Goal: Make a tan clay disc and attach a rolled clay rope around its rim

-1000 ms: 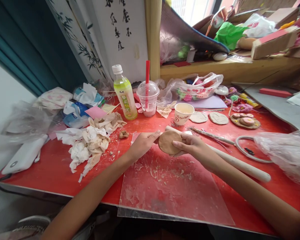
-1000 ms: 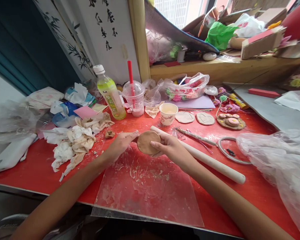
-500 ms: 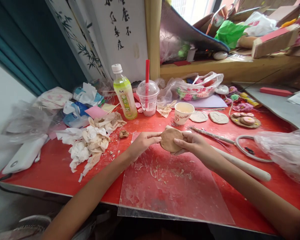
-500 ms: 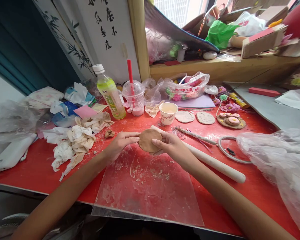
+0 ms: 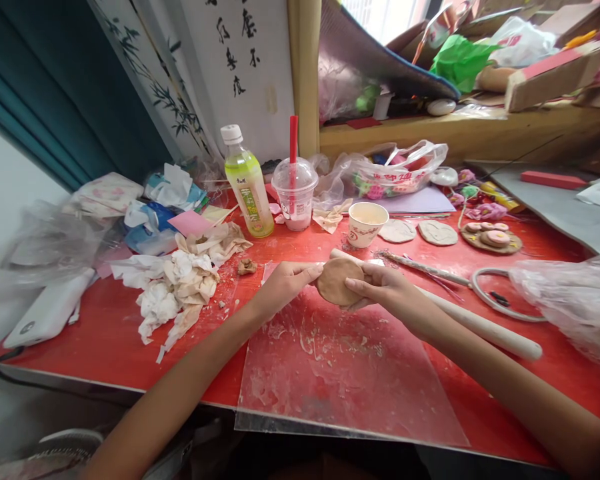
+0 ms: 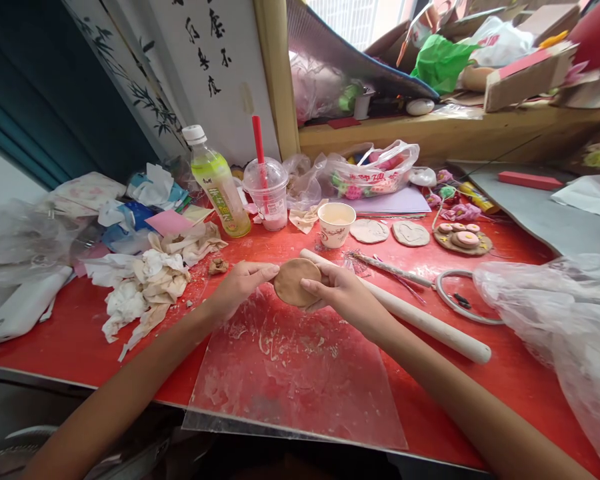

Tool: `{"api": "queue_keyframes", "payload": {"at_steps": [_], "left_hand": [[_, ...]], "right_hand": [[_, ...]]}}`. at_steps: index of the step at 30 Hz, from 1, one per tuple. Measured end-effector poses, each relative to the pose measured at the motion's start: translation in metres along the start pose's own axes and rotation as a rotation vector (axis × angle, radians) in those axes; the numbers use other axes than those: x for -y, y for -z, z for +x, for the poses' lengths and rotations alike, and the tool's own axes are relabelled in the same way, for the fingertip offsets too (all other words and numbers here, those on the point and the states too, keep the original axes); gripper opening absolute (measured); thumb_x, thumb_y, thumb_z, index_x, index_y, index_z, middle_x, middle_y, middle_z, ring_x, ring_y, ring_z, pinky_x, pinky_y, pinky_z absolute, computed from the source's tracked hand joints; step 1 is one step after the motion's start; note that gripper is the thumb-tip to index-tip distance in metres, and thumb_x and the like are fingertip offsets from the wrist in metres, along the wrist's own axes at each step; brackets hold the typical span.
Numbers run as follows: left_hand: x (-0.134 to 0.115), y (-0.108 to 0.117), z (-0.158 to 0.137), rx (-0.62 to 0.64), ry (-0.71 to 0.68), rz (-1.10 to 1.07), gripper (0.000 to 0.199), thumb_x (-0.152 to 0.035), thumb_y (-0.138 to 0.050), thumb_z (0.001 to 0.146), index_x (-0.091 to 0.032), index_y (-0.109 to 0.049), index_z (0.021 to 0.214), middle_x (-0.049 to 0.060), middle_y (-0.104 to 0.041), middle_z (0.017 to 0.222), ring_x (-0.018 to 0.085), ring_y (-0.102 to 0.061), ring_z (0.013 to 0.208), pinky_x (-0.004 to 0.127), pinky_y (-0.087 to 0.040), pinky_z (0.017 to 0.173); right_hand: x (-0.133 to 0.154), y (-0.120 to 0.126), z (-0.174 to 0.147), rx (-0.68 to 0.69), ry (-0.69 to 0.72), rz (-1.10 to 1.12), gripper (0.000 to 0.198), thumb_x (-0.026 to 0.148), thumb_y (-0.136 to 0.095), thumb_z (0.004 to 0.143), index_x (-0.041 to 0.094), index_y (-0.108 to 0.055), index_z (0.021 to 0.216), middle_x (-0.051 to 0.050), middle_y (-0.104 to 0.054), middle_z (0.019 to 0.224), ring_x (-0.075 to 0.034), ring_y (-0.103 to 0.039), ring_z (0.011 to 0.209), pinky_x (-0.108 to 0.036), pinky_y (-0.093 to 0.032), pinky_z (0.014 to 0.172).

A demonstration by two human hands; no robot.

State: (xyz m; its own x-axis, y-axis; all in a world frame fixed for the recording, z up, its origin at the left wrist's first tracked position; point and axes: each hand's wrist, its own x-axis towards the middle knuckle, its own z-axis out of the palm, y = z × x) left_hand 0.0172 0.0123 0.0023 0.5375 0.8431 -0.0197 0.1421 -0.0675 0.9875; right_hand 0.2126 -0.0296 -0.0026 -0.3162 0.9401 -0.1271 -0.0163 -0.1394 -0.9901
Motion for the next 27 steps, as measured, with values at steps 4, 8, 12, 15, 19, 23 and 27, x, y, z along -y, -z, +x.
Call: {"api": "queue_keyframes", "payload": {"at_steps": [4,8,12,15,19,23,27], "left_hand": [[-0.0016,0.0004,-0.002,0.039,-0.004,-0.026,0.03,-0.037,-0.055,0.082,-0.014,-0.071,0.094,0.005,-0.071,0.092,0.02,-0.062,0.094,0.03,-0.044,0.088],[-0.0023,0.0026,-0.0026,0.092,-0.022,-0.046,0.031,-0.03,-0.059,0.079,-0.014,-0.069,0.104,0.007,-0.069,0.107,0.023,-0.059,0.106,0.032,-0.04,0.095],[-0.0043,0.0025,-0.0023,0.087,-0.018,-0.041,0.029,-0.029,-0.059,0.079,-0.015,-0.07,0.102,0.006,-0.07,0.104,0.021,-0.06,0.104,0.031,-0.04,0.095],[-0.0041,0.0014,-0.0018,0.04,-0.008,-0.019,0.028,-0.036,-0.058,0.08,-0.014,-0.072,0.09,0.004,-0.071,0.09,0.02,-0.062,0.093,0.031,-0.043,0.09],[0.0007,0.0011,-0.0004,-0.021,-0.004,0.012,0.035,-0.045,-0.057,0.08,-0.013,-0.072,0.078,0.003,-0.069,0.077,0.018,-0.061,0.081,0.03,-0.045,0.081],[0.0045,0.0011,0.0007,-0.052,0.007,0.025,0.037,-0.047,-0.056,0.081,-0.014,-0.072,0.081,0.003,-0.069,0.077,0.017,-0.061,0.081,0.03,-0.045,0.081],[0.003,0.0005,0.0,-0.031,-0.005,0.028,0.036,-0.045,-0.056,0.082,-0.013,-0.072,0.08,0.003,-0.068,0.075,0.017,-0.061,0.078,0.03,-0.046,0.078]], "right_hand": [[-0.0007,0.0027,0.0011,-0.005,0.003,-0.016,0.035,0.043,-0.064,0.08,0.017,-0.065,0.102,-0.009,-0.069,0.101,-0.021,-0.066,0.088,-0.036,-0.057,0.075],[0.0,0.0044,0.0009,-0.015,-0.006,-0.012,0.039,0.044,-0.065,0.079,0.015,-0.064,0.107,-0.01,-0.069,0.101,-0.019,-0.066,0.083,-0.033,-0.056,0.073],[0.0003,0.0044,-0.0003,-0.001,0.002,-0.014,0.04,0.044,-0.064,0.08,0.015,-0.064,0.109,-0.01,-0.069,0.099,-0.019,-0.066,0.084,-0.033,-0.057,0.073],[-0.0003,0.004,-0.0009,0.016,0.009,-0.018,0.041,0.044,-0.063,0.081,0.016,-0.062,0.111,-0.01,-0.068,0.101,-0.021,-0.066,0.087,-0.035,-0.057,0.074],[-0.001,0.003,-0.0008,0.009,0.002,-0.031,0.04,0.045,-0.065,0.079,0.017,-0.064,0.108,-0.009,-0.069,0.102,-0.022,-0.066,0.088,-0.036,-0.056,0.076],[-0.0003,0.0015,-0.0009,0.02,-0.019,-0.037,0.045,0.043,-0.066,0.078,0.016,-0.063,0.114,-0.012,-0.068,0.105,-0.024,-0.065,0.092,-0.039,-0.056,0.077],[0.0002,0.0015,-0.0016,0.0,-0.01,-0.029,0.043,0.042,-0.066,0.078,0.016,-0.063,0.113,-0.011,-0.068,0.106,-0.023,-0.065,0.09,-0.037,-0.056,0.076]]}}
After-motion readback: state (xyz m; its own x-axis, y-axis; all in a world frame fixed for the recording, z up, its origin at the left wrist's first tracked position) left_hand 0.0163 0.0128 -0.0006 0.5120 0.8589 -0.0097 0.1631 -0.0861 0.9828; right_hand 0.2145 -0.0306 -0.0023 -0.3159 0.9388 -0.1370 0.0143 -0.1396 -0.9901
